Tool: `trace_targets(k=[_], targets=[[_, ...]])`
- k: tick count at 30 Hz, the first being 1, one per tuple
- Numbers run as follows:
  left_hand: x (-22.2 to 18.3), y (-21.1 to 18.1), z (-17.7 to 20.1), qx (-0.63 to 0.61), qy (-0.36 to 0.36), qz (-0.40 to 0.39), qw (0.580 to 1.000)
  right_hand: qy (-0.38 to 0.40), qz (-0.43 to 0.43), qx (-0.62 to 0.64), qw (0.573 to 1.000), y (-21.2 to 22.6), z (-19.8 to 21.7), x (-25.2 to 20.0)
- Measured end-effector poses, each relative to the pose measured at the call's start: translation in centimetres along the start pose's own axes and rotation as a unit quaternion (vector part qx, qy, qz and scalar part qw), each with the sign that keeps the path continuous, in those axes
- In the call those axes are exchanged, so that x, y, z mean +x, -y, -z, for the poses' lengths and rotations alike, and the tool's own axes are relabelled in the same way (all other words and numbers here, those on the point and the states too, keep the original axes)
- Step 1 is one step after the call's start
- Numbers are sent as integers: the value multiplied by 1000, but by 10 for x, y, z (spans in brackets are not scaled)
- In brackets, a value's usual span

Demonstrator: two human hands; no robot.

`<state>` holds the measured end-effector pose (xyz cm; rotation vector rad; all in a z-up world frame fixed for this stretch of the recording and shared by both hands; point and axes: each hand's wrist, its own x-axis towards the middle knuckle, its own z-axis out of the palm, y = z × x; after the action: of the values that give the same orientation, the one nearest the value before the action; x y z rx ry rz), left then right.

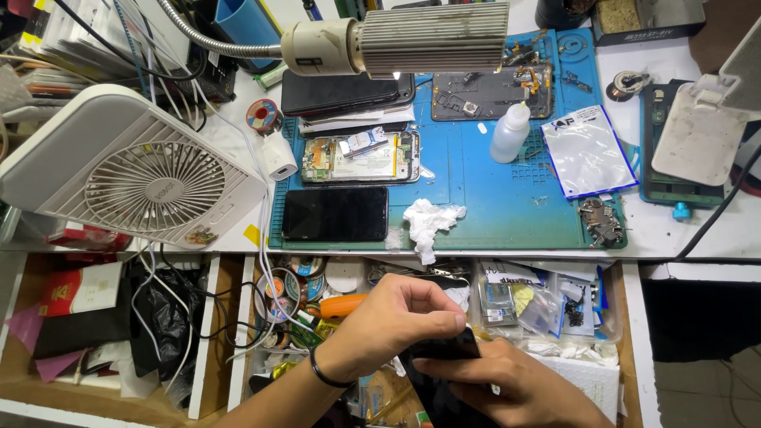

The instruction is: The person is using a small white cloth to wipe and clean the screen of a smartphone on a repair workbench.

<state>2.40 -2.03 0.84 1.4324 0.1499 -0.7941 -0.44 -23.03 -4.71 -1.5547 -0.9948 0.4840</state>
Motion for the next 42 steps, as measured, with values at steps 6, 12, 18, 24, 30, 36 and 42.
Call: trace_targets(k=[6, 12, 18, 24, 30, 36, 42], targets=[[0, -8, -14, 85, -48, 7, 995, 6, 13, -4, 1000, 0, -2, -2], [2, -13, -24, 220, -88, 25, 971, 19, 18, -18, 1000, 7, -3, 1], [2, -16, -16, 101, -59, 17, 993, 8, -7, 10, 1000, 11, 1, -4], [-21, -37, 9, 104, -133, -111, 979, -67, -8, 11, 998, -4, 9, -15], [-73, -35, 26, 176, -136, -271, 936, -358, -128, 167, 910, -44, 14, -43], [-56, 39, 28, 458, -133, -274, 835, -557, -35, 198, 806, -34, 28, -43], [-2, 56, 32, 616, -307, -347, 637, -561, -41, 209, 800, -11, 19, -26]])
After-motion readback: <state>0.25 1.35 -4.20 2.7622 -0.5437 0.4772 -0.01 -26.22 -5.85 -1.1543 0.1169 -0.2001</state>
